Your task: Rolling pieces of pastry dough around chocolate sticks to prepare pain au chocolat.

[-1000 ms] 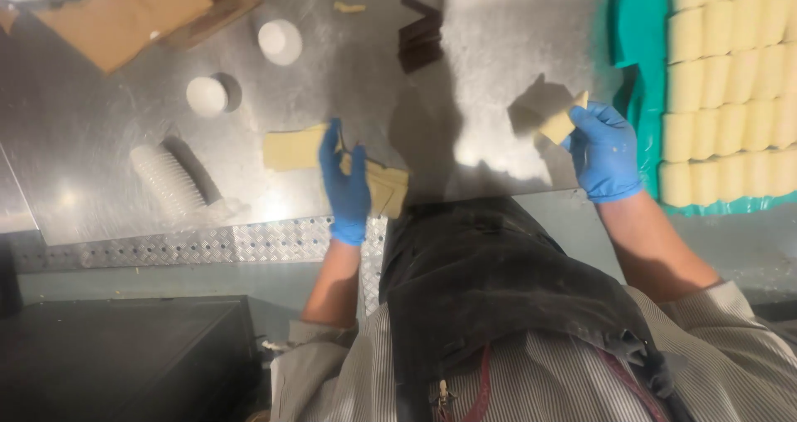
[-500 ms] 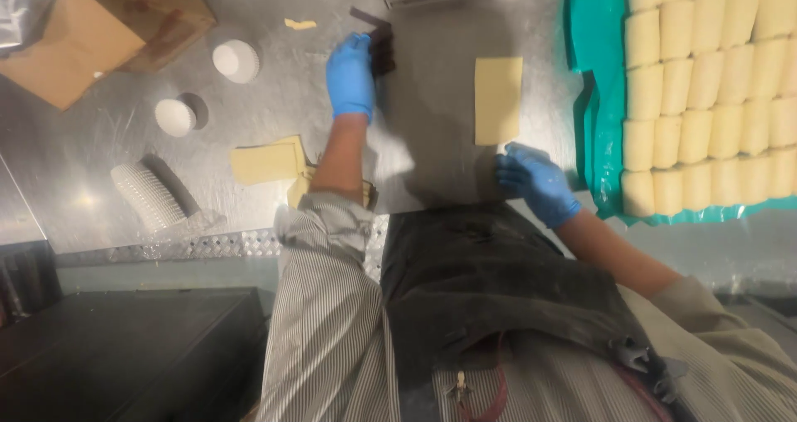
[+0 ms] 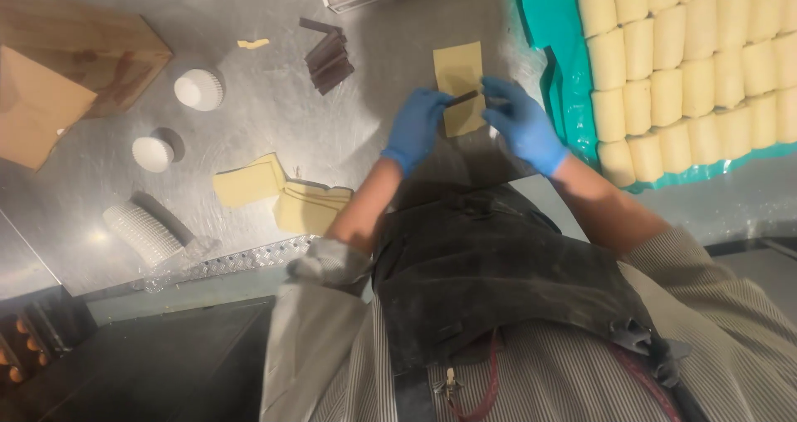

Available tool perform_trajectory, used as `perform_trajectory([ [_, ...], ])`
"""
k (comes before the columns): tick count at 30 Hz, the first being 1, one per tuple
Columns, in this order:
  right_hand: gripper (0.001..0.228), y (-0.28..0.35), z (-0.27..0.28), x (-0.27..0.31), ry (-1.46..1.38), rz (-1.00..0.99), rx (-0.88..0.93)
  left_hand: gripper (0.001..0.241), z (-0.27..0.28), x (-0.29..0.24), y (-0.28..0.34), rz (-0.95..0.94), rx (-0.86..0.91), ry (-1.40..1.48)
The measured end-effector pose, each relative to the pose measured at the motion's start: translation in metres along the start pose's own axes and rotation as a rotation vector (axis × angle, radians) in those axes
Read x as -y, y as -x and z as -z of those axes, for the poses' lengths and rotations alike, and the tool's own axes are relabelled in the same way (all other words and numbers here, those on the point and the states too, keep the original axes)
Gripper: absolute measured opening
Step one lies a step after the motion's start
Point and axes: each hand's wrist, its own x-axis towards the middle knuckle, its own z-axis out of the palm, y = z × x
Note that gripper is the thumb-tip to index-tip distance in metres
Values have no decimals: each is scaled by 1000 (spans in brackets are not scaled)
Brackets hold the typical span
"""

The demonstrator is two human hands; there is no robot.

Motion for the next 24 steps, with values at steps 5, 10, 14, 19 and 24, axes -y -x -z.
perform_trajectory([
  [5,19,-27,-11,-38,127,-59,30,23,-26,6,-4,133,44,209],
  [10,18,-29,-13,-48,443,55,66,22,-28,4,-1,211,102,187],
  [14,19,-28,-14,-48,483,3,30,23,-30,1,0,181,90,94],
  [19,20,-27,-15,-50,534,19,58,22,-30,-6,1,53,105,-108],
  [24,32,-4,-10,-40,598,-4,-52,30,-20,-17,7,-63,3,-265],
])
